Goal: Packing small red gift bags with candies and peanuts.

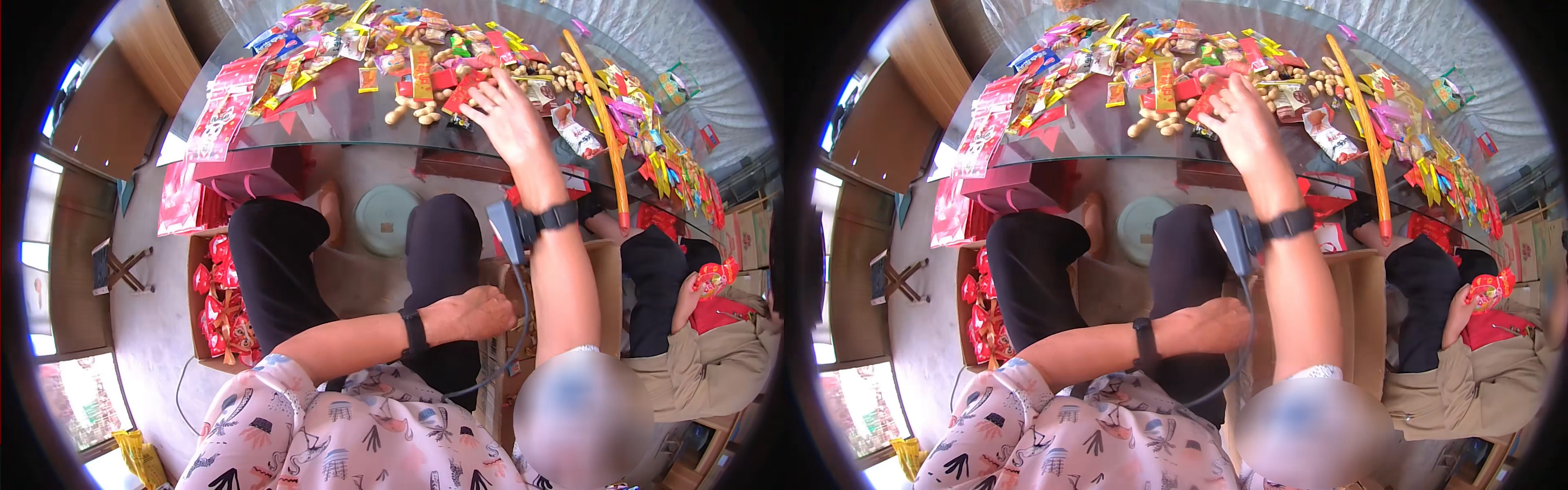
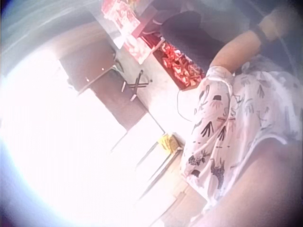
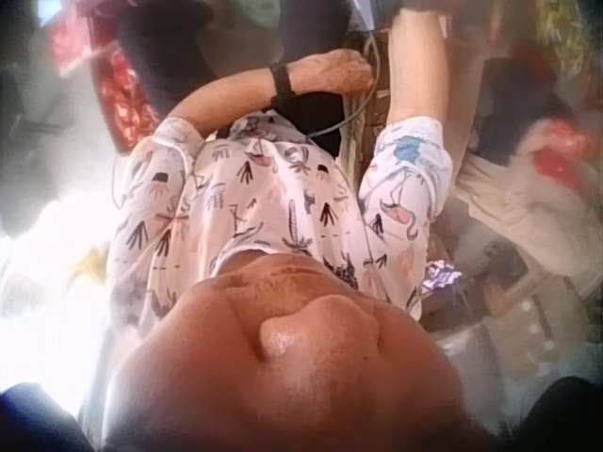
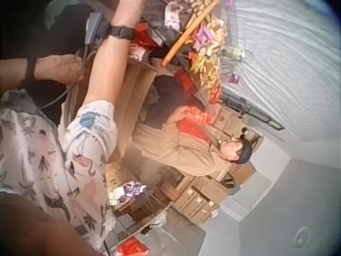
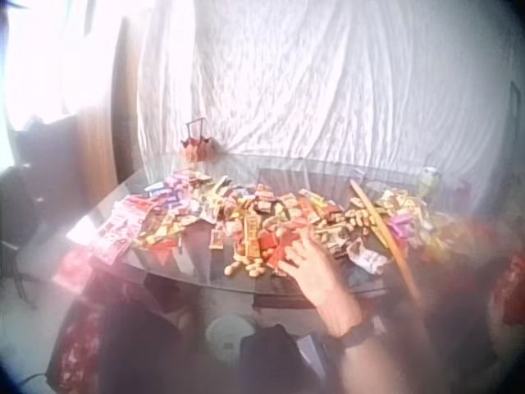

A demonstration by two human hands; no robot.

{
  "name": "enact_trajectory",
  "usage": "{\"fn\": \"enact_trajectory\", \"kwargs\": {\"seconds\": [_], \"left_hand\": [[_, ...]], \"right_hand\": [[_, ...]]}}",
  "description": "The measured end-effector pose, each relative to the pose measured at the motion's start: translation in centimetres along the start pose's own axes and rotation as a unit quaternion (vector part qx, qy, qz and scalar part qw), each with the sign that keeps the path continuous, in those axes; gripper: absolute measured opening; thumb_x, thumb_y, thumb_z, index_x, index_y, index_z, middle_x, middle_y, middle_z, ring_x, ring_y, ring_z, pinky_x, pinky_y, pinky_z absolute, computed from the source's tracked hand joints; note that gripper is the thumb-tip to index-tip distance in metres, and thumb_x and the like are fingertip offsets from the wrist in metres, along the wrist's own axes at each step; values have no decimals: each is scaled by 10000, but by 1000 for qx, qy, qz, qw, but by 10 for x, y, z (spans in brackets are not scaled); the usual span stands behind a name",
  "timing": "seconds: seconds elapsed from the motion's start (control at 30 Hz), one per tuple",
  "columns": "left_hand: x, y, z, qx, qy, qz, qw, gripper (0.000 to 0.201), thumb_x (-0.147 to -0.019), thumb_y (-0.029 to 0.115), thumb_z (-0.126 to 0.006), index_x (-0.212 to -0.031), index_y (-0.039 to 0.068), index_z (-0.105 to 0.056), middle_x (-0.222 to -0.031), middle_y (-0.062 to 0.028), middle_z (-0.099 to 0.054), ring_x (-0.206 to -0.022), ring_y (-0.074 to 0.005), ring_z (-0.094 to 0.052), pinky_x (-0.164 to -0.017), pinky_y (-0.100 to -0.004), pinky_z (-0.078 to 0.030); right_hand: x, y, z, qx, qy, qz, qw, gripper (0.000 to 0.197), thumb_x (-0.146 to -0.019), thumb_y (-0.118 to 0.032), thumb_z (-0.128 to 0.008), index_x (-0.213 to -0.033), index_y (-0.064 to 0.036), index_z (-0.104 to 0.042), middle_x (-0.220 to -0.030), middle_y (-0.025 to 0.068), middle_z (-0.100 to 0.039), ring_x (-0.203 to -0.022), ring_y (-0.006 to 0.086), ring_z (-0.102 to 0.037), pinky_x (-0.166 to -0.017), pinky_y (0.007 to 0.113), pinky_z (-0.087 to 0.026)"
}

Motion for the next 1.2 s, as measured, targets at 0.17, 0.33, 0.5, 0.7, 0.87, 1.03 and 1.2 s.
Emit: {"fn": "enact_trajectory", "kwargs": {"seconds": [0.17, 0.33, 0.5, 0.7, 0.87, 1.03, 1.2], "left_hand": [[0, 3, 11, -24, -5, 9, 1000, 132, -768, 134, -603, -664, 109, -682, -681, -35, -665, -684, -201, -696, -598, -313, -525], [0, 0, 8, -36, -2, -6, 999, 67, -757, 114, -602, -706, 150, -626, -786, -11, -616, -644, -157, -660, -533, -302, -501], [-7, -2, 2, 3, -96, -20, 995, 58, -796, 89, -593, -825, 113, -637, -857, -44, -591, -734, -193, -679, -617, -319, -538], [-14, 0, 14, 39, -111, -4, 993, 33, -789, 81, -616, -777, 73, -586, -825, -70, -552, -713, -244, -646, -622, -344, -532], [-16, 0, 11, 59, -139, 26, 988, 72, -795, 79, -617, -791, 67, -546, -819, -83, -532, -705, -257, -628, -601, -373, -508], [-18, -1, 12, 76, -153, 38, 984, 96, -787, 71, -615, -778, 65, -519, -817, -85, -519, -704, -253, -617, -605, -374, -503], [-21, -1, 14, 91, -152, 36, 984, 110, -768, 60, -610, -772, 65, -501, -815, -85, -498, -694, -248, -601, -609, -368, -499]], "right_hand": [[90, -23, 68, 83, -39, 133, 987, 475, -1023, -328, -470, -1288, 64, -500, -1229, 221, -597, -1152, 307, -598, -998, 459, -479], [194, -16, 180, 151, 227, 149, 951, 391, -1031, -365, -456, -990, -18, -632, -791, 63, -627, -732, 151, -586, -679, 303, -478], [276, 52, 298, 191, 369, 2, 910, 224, -974, -248, -551, -997, -47, -647, -794, 60, -649, -674, 168, -617, -614, 283, -490], [327, 183, 389, 285, 369, -238, 852, 193, -959, -199, -559, -1098, -95, -644, -920, 50, -678, -770, 146, -651, -664, 307, -541], [355, 278, 425, 470, 209, -326, 793, 289, -899, -266, -627, -1133, -97, -642, -959, 64, -668, -831, 175, -655, -643, 333, -551], [372, 317, 416, 522, 212, -324, 760, 428, -798, -251, -730, -1168, -65, -626, -1001, 138, -668, -914, 272, -652, -758, 389, -544], [370, 314, 385, 591, 175, -199, 762, 527, -698, -117, -784, -1189, -47, -606, -1083, 198, -631, -1026, 368, -605, -907, 416, -496]]}}
Point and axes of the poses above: each hand's wrist, its own x-axis away from the middle knuckle, its own z-axis out of the back of the hand, y = z × x, the point moved 1 cm from there along -x, towards the middle knuckle
